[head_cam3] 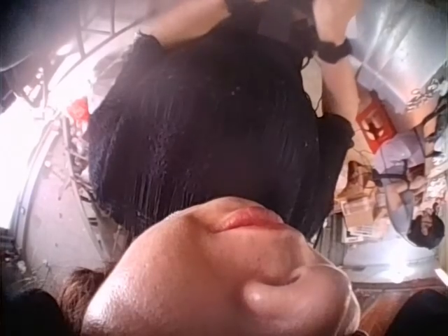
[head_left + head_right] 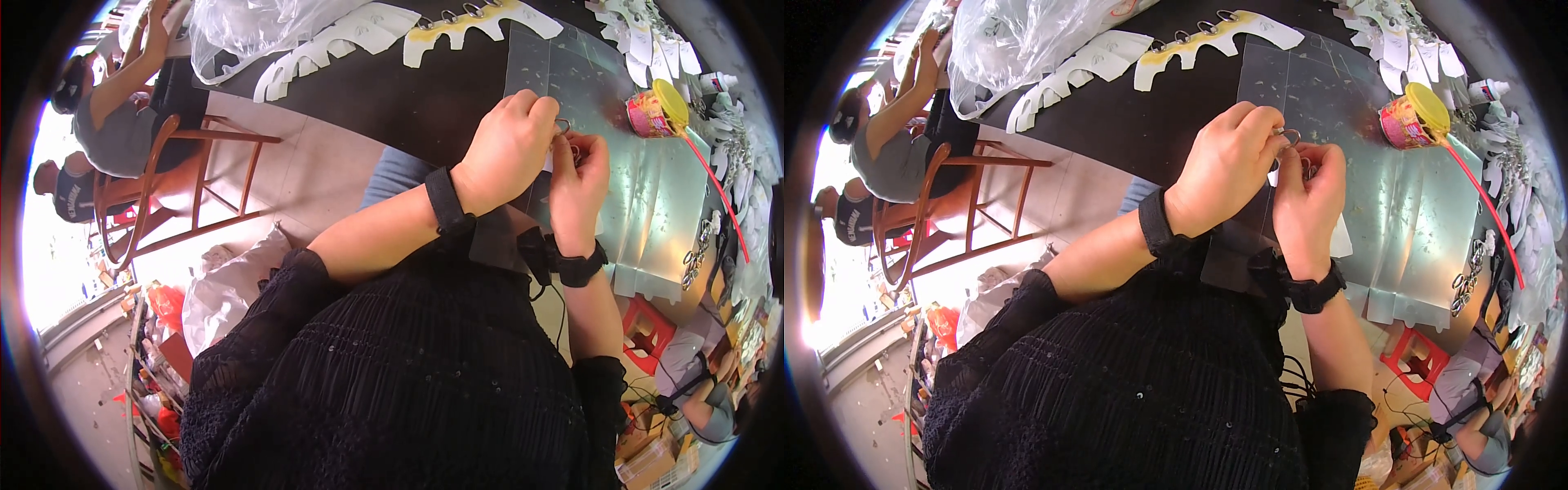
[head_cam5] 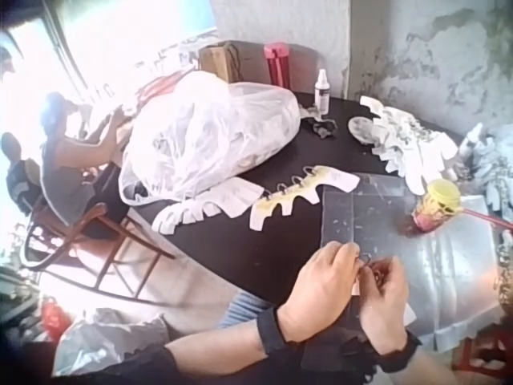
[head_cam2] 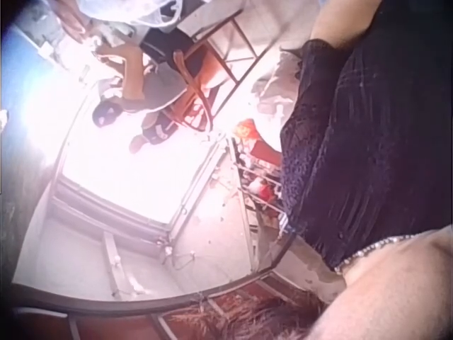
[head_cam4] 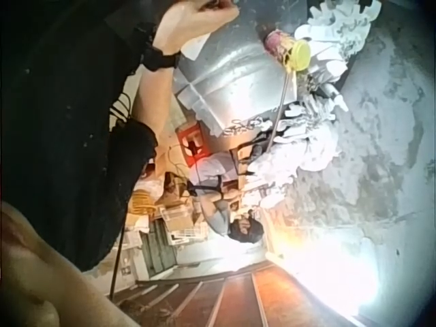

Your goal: Manually assemble and attach small decorative or structural components to a shoe upper material.

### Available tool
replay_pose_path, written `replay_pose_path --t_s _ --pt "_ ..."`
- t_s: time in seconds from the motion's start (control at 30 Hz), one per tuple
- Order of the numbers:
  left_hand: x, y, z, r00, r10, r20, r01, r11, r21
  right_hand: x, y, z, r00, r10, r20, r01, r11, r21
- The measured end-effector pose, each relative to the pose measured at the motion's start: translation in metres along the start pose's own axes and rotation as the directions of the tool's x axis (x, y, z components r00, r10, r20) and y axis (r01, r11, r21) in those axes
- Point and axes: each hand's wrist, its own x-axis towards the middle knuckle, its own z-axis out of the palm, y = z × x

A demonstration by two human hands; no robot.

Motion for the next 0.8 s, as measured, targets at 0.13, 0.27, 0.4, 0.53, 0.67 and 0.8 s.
replay_pose_path --t_s 0.13,0.27,0.4,0.53,0.67,0.8 --pt "-0.002 0.0 0.001 0.999 0.035 0.026 -0.039 0.987 0.157 0.002 0.002 0.005 0.999 -0.012 -0.045 0.014 0.999 0.045" --pt "0.003 0.008 0.0 0.998 0.028 0.056 -0.042 0.966 0.256 0.005 0.004 0.007 0.996 0.083 -0.033 -0.081 0.995 0.065" --pt "0.006 0.005 0.004 0.996 0.079 0.038 -0.086 0.956 0.281 0.006 0.0 0.01 0.992 0.12 -0.035 -0.114 0.982 0.149" --pt "0.01 0.001 0.003 0.973 0.229 -0.02 -0.224 0.966 0.131 0.01 -0.001 0.005 0.973 0.229 -0.017 -0.208 0.909 0.36" --pt "0.002 -0.008 0.01 0.987 -0.099 -0.125 0.066 0.967 -0.246 0.013 -0.007 -0.003 0.963 0.265 0.049 -0.259 0.859 0.442" --pt "0.0 -0.008 0.008 0.913 -0.405 0.04 0.384 0.826 -0.413 0.009 -0.005 -0.006 0.974 0.199 0.113 -0.227 0.894 0.386"
